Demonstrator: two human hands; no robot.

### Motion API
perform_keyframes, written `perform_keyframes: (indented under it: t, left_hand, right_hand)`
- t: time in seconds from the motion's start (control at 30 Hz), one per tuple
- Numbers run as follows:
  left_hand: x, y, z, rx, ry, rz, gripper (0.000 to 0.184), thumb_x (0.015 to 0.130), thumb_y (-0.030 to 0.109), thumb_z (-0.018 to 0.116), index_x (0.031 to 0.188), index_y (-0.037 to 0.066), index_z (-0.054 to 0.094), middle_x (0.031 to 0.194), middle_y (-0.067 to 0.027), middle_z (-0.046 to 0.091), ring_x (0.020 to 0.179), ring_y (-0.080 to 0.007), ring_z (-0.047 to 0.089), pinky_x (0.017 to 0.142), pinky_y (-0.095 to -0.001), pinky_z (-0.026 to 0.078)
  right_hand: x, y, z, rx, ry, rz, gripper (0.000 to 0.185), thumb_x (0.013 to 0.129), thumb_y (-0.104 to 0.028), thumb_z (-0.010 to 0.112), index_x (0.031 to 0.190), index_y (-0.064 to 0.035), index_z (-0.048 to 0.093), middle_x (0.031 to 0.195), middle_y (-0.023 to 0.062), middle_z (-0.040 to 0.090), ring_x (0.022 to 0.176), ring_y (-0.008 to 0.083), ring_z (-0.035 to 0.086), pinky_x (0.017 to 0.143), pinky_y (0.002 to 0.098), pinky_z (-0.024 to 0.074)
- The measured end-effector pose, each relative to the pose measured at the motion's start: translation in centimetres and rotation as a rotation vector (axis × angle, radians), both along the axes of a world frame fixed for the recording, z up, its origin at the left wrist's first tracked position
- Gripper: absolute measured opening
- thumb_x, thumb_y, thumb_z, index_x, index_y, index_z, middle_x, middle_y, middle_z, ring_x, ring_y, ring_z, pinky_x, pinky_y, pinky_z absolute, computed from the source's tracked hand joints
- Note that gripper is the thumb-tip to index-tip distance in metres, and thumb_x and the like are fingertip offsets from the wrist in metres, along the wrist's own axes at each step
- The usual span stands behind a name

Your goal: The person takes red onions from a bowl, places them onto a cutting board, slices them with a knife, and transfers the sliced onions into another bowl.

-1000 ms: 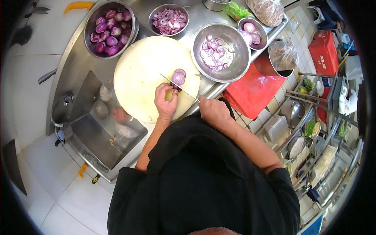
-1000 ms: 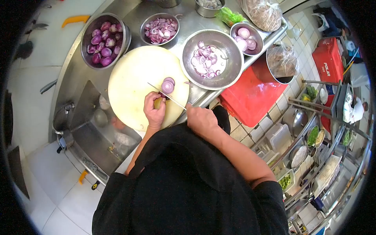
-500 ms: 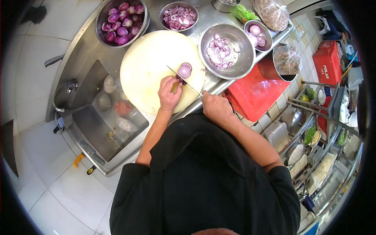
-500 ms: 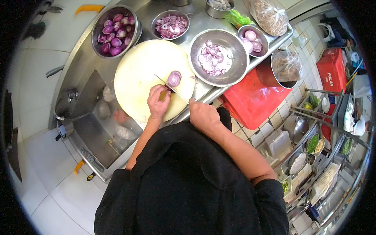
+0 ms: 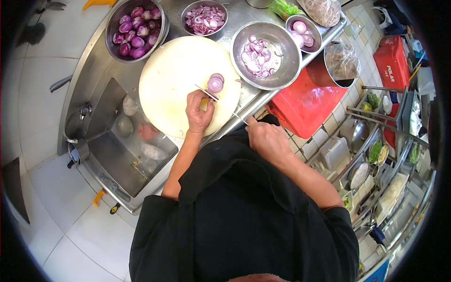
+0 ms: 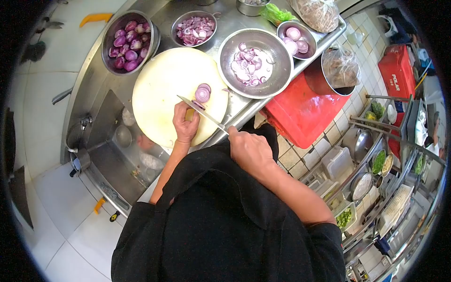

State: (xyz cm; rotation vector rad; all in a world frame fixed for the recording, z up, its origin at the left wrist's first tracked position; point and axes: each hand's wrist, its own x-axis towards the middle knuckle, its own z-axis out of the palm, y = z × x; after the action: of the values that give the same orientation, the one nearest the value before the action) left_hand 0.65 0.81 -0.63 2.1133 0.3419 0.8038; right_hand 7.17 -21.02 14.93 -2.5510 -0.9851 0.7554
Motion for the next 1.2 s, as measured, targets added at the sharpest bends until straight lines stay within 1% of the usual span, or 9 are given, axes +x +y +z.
perform_keyframes:
  t: [0.27,0.5,0.7,0.8,0.97,1.07,1.2]
  left_hand:
    - [-0.2,0.0,0.0,-0.003,0.021,0.008,0.024,0.073,-0.003,0.071,0.097,-0.001,0.067,0.099,-0.0178,0.065,0.093,-0.0354,0.062,0.083,-0.0407,0.052]
    - [-0.3,0.0,-0.1,-0.036,0.079,0.046,0.025,0.073,-0.003,0.07,0.098,-0.002,0.066,0.098,-0.0182,0.065,0.091,-0.0368,0.062,0.082,-0.0411,0.052]
    - [-0.3,0.4,-0.4,-0.018,0.054,0.01,0.027,0.074,-0.003,0.07,0.1,-0.003,0.065,0.096,-0.0185,0.065,0.09,-0.0374,0.061,0.082,-0.0415,0.052]
    - [-0.3,0.3,-0.3,-0.041,0.087,0.019,0.028,0.074,-0.003,0.071,0.101,-0.003,0.065,0.097,-0.0185,0.065,0.089,-0.0375,0.061,0.081,-0.0415,0.052]
    - [-0.2,0.3,0.0,-0.047,0.079,0.027,0.028,0.073,-0.003,0.071,0.1,-0.002,0.065,0.097,-0.0182,0.065,0.089,-0.0373,0.061,0.081,-0.0411,0.052]
    - [-0.2,0.3,-0.2,-0.063,0.093,0.034,0.026,0.073,-0.004,0.072,0.098,-0.001,0.065,0.097,-0.0181,0.066,0.09,-0.0368,0.062,0.081,-0.041,0.052]
    - [-0.1,0.4,0.1,-0.091,0.071,0.025,0.024,0.072,-0.004,0.072,0.095,0.0,0.065,0.097,-0.0175,0.066,0.091,-0.036,0.063,0.081,-0.0407,0.052]
  right_hand:
    - [-0.3,-0.3,-0.4,-0.053,0.017,0.041,0.011,0.091,-0.006,0.054,0.1,-0.0008,0.058,0.073,0.0206,0.07,0.07,0.0375,0.073,0.061,0.0493,0.0574]
    - [0.0,0.4,-1.1,-0.065,0.075,0.04,0.01,0.091,-0.006,0.054,0.099,-0.0003,0.058,0.073,0.0207,0.07,0.069,0.0378,0.073,0.061,0.0503,0.0579]
    - [0.2,0.8,-1.3,-0.068,0.088,0.034,0.01,0.09,-0.005,0.055,0.098,0.0,0.058,0.073,0.0212,0.071,0.07,0.0381,0.074,0.061,0.0506,0.0581]
    - [0.3,1.1,-1.1,-0.079,0.114,0.02,0.01,0.09,-0.004,0.054,0.099,0.0005,0.058,0.073,0.0218,0.071,0.071,0.039,0.074,0.062,0.0514,0.0581]
    - [0.5,1.5,-1.3,-0.098,0.14,0.015,0.011,0.09,-0.004,0.055,0.1,0.0014,0.058,0.075,0.0225,0.071,0.073,0.0403,0.073,0.064,0.0523,0.0579]
    - [0.2,1.3,-2.2,-0.029,0.098,-0.005,0.009,0.09,-0.006,0.059,0.096,-0.0007,0.055,0.067,0.0206,0.067,0.065,0.0393,0.07,0.06,0.0523,0.0534]
    - [0.4,1.8,-2.9,-0.049,0.089,0.011,0.008,0.091,-0.007,0.058,0.096,-0.0008,0.055,0.069,0.0207,0.067,0.065,0.0394,0.07,0.06,0.0525,0.0534]
